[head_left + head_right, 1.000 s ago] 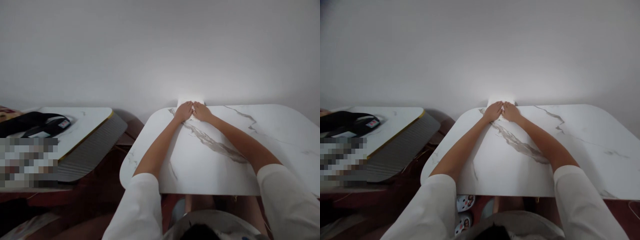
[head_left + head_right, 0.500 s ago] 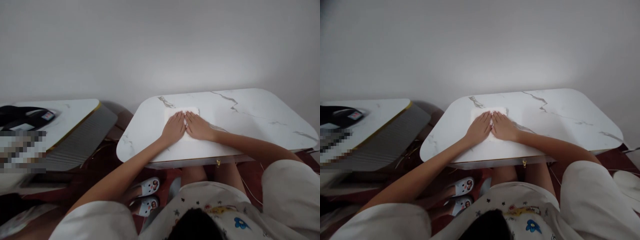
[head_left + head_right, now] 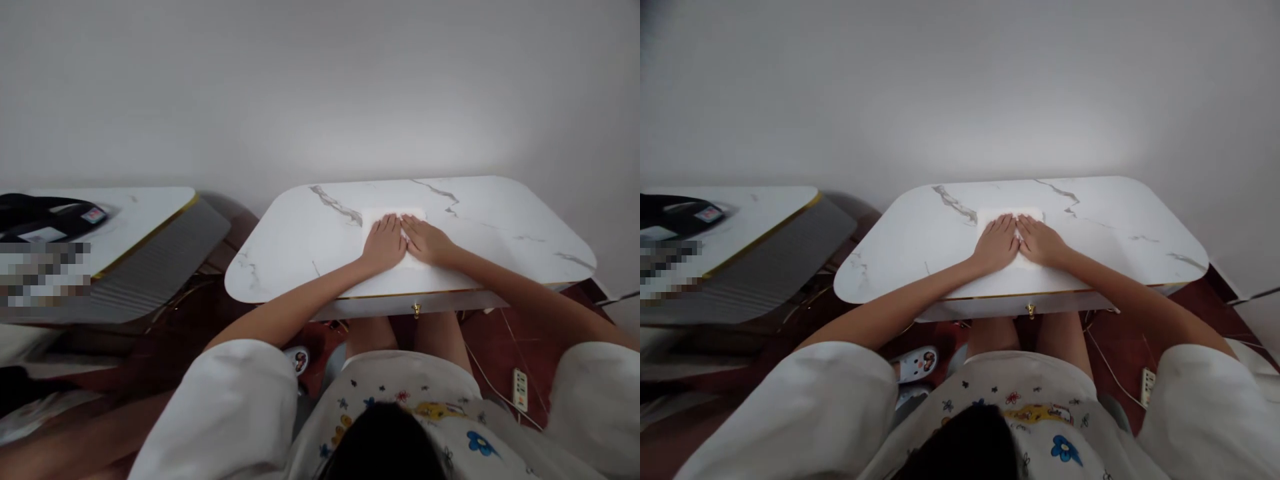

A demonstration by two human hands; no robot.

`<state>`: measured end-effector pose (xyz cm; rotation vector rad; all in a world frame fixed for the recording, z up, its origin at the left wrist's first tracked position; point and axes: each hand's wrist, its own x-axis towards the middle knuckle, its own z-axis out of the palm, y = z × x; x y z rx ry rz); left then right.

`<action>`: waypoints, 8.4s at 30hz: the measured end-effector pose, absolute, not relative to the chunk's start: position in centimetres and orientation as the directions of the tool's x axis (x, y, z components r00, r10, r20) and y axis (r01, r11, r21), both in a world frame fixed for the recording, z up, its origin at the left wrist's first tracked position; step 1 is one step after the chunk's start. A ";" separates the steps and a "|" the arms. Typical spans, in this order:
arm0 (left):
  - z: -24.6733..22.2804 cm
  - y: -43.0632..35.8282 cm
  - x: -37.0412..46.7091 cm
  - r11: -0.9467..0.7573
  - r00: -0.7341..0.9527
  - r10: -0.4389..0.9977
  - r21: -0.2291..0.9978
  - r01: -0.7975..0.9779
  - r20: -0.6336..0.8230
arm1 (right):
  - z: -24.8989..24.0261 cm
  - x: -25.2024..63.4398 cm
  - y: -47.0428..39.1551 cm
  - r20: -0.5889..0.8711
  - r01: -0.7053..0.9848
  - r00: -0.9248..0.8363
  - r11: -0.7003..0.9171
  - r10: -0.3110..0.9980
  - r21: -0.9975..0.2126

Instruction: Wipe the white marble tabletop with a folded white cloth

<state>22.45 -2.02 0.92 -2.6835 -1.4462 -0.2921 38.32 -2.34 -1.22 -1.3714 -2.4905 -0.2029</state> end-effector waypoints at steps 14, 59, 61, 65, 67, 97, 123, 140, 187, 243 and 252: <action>-1.0 17.0 19.0 -0.547 0.529 0.771 -0.056 0.835 0.355 | -0.9 34.0 15.9 0.293 0.868 -0.482 0.496 0.826 0.027; 0.5 6.9 28.5 -0.688 0.667 0.708 0.015 0.726 0.233 | -1.4 44.8 4.2 0.284 0.885 -0.449 0.464 0.847 0.015; 0.1 9.5 27.4 -0.669 0.639 0.716 0.013 0.743 0.281 | -1.5 43.5 7.0 0.290 0.880 -0.462 0.474 0.838 0.031; -0.3 14.4 26.1 -0.636 0.603 0.733 0.003 0.772 0.316 | -1.7 42.0 12.5 0.310 0.882 -0.458 0.470 0.833 0.042; -0.3 16.5 26.5 -0.637 0.604 0.729 -0.005 0.771 0.321 | -1.7 42.2 14.6 0.315 0.892 -0.438 0.450 0.842 0.036; 2.2 -7.9 31.9 -0.727 0.734 0.662 -0.108 0.678 0.151 | -0.7 49.6 -10.4 0.273 0.842 -0.514 0.539 0.814 -0.022; 0.1 17.1 38.6 -0.707 0.622 0.646 0.041 0.706 0.442 | -2.1 54.1 15.7 0.256 0.939 -0.231 0.283 0.939 -0.193; -0.2 7.7 44.3 -0.809 0.733 0.552 0.040 0.587 0.398 | -2.3 60.0 3.7 0.258 0.983 -0.086 0.124 0.962 -0.138; -0.3 14.5 56.6 -0.854 0.786 0.475 -0.010 0.521 0.395 | -2.4 71.3 9.4 0.307 0.998 0.023 -0.005 0.952 -0.057; -1.6 12.1 -10.5 -0.586 0.529 0.786 0.112 0.803 0.321 | -0.3 6.0 10.6 0.310 0.748 -0.511 0.593 0.801 -0.299; -1.3 23.2 -6.2 -0.584 0.552 0.781 0.026 0.811 0.293 | -0.6 9.3 20.3 0.301 0.809 -0.442 0.521 0.845 -0.273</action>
